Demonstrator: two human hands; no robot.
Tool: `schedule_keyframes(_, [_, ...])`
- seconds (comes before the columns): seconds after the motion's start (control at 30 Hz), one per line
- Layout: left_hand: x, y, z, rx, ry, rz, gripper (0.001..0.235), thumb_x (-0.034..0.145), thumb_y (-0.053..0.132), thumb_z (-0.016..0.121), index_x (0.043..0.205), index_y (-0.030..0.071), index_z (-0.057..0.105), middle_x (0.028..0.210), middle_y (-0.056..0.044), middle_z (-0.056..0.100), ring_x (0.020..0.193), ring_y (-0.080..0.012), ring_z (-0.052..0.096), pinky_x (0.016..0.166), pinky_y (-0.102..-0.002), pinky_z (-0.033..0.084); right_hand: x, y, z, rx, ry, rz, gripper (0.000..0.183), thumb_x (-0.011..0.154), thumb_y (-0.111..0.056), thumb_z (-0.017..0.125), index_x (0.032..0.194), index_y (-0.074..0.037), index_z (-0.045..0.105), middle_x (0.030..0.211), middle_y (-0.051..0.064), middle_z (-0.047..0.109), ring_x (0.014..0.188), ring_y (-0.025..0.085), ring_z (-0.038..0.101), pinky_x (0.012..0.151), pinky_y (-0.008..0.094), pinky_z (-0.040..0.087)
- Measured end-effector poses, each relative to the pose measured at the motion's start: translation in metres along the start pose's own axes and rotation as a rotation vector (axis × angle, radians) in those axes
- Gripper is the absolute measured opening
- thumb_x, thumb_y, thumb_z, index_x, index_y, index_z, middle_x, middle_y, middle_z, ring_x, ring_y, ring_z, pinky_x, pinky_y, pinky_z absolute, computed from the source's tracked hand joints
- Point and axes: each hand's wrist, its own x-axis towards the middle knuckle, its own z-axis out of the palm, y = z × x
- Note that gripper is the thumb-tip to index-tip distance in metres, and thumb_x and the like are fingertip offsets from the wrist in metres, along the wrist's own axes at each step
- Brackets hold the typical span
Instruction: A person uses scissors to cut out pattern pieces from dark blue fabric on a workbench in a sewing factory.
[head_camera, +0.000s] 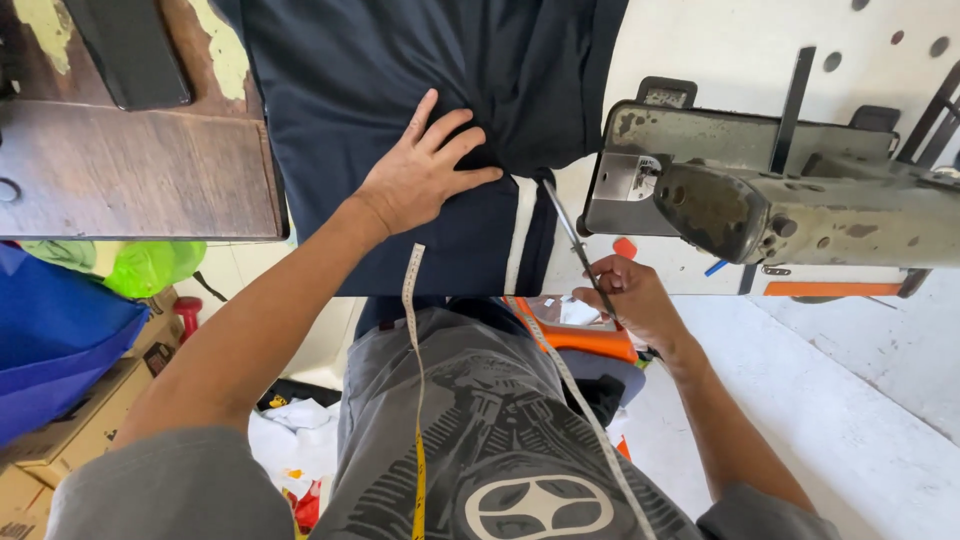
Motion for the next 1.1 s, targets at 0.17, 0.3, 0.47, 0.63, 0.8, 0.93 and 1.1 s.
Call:
schedule_keyframes(0.17, [0.001, -0.001, -0.001, -0.004, -0.007, -0.002, 0.073, 0.077, -0.012, 0.07, 0.14, 0.023, 0.07, 0.134, -0.017, 0.051, 0.136, -0.0433, 0.044, 0.12, -0.072, 0.025, -0.004, 0.006, -0.008, -0.22, -0.055, 0.05, 0.033, 0.083, -0.027, 0.085, 0.106, -0.009, 0.07, 0.067, 0.0, 0.055, 0.061, 0.013, 0.051, 0.063, 0.028, 0.042])
schedule_keyframes(0.3, [0.001, -0.003, 0.0, 0.009, -0.038, -0.014, 0.071, 0.078, -0.009, 0.07, 0.141, 0.025, 0.069, 0.136, -0.016, 0.051, 0.137, -0.0421, 0.044, 0.121, -0.071, 0.024, 0.003, -0.001, -0.008, -0.15, -0.148, 0.019, 0.036, 0.078, -0.023, 0.09, 0.105, -0.008, 0.07, 0.066, -0.001, 0.051, 0.062, 0.012, 0.046, 0.061, 0.027, 0.037])
schedule_keyframes(0.47, [-0.001, -0.004, 0.001, 0.018, -0.034, -0.012, 0.071, 0.08, -0.008, 0.069, 0.143, 0.023, 0.066, 0.135, -0.016, 0.051, 0.137, -0.0411, 0.045, 0.12, -0.07, 0.026, 0.023, -0.026, -0.009, -0.232, -0.217, 0.135, 0.061, 0.072, -0.034, 0.088, 0.126, -0.012, 0.069, 0.083, 0.006, 0.069, 0.086, 0.022, 0.071, 0.088, 0.037, 0.052])
schedule_keyframes(0.63, [-0.002, -0.004, 0.0, 0.012, -0.051, -0.021, 0.069, 0.082, -0.006, 0.069, 0.145, 0.021, 0.064, 0.136, -0.015, 0.052, 0.138, -0.0403, 0.044, 0.121, -0.069, 0.024, 0.01, -0.031, -0.027, -0.29, -0.165, 0.172, 0.057, 0.074, -0.037, 0.083, 0.124, -0.013, 0.07, 0.093, 0.008, 0.075, 0.094, 0.024, 0.076, 0.098, 0.04, 0.055])
schedule_keyframes(0.8, [-0.003, -0.005, 0.002, 0.026, -0.055, -0.026, 0.068, 0.084, -0.004, 0.068, 0.147, 0.023, 0.064, 0.137, -0.014, 0.052, 0.139, -0.0399, 0.044, 0.122, -0.068, 0.024, -0.026, 0.006, -0.029, -0.103, -0.078, 0.163, 0.053, 0.081, -0.029, 0.076, 0.127, -0.005, 0.067, 0.103, 0.015, 0.08, 0.092, 0.026, 0.08, 0.089, 0.038, 0.065])
schedule_keyframes(0.93, [-0.006, -0.007, 0.024, 0.02, 0.074, -0.041, 0.051, 0.092, 0.003, 0.062, 0.139, 0.024, 0.065, 0.137, -0.011, 0.052, 0.143, -0.0391, 0.04, 0.123, -0.069, 0.02, -0.034, 0.018, -0.012, -0.028, -0.111, 0.074, 0.054, 0.073, -0.024, 0.089, 0.119, -0.001, 0.072, 0.089, 0.014, 0.072, 0.077, 0.024, 0.069, 0.074, 0.035, 0.055])
schedule_keyframes(1.1, [-0.008, -0.004, 0.037, 0.023, 0.161, -0.064, 0.038, 0.1, 0.011, 0.057, 0.134, 0.027, 0.065, 0.14, -0.009, 0.05, 0.149, -0.0381, 0.035, 0.125, -0.069, 0.014, -0.005, 0.027, 0.003, 0.007, -0.199, 0.018, 0.061, 0.068, -0.027, 0.099, 0.116, 0.001, 0.074, 0.07, 0.013, 0.066, 0.064, 0.023, 0.061, 0.063, 0.032, 0.045])
